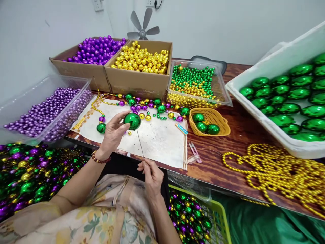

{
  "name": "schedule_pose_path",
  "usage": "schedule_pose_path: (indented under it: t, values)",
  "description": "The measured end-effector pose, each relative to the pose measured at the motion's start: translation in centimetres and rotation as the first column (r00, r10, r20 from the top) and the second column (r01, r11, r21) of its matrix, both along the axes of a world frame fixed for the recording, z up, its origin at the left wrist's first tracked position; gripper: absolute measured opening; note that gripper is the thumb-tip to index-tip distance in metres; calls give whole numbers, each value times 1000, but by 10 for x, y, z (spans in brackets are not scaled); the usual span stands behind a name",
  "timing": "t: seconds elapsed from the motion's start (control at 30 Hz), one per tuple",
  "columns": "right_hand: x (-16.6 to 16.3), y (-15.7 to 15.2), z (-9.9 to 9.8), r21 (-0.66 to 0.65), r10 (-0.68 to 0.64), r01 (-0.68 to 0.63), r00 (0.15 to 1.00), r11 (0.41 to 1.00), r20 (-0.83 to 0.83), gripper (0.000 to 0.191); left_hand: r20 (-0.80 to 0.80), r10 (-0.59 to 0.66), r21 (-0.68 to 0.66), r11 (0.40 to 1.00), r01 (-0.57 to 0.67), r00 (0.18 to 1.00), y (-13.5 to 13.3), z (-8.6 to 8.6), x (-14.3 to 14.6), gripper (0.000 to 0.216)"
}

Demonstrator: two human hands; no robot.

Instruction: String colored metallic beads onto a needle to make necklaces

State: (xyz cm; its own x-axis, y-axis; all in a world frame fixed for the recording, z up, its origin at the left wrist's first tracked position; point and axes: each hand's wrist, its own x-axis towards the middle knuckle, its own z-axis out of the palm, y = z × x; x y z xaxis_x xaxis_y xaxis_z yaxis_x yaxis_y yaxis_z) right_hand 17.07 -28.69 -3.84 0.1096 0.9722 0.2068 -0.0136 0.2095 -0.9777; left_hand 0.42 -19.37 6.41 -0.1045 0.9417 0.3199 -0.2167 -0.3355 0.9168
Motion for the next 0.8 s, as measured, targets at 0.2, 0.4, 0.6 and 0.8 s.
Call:
schedule_pose_path:
  t: [0.2, 0.4, 0.6, 0.8]
  values:
    - [1, -3, -11, -6, 24, -24, 999, 1000, 26, 18, 119, -50, -93, 994, 61, 992, 4, 8, -2, 41]
    - [0, -2, -12, -22, 19, -19, 1000, 1000, 14, 17, 168, -88, -116, 987, 108, 982, 3, 10, -1, 42]
    - [0, -1, -10, -31, 22, -21, 1000, 999, 19, 17, 147, -106, -129, 984, 125, 983, 3, 7, -1, 42]
    - [-1, -1, -8, -36, 14, -14, 1000, 999, 12, 18, 159, -143, -119, 980, 162, 977, 3, 2, 0, 41]
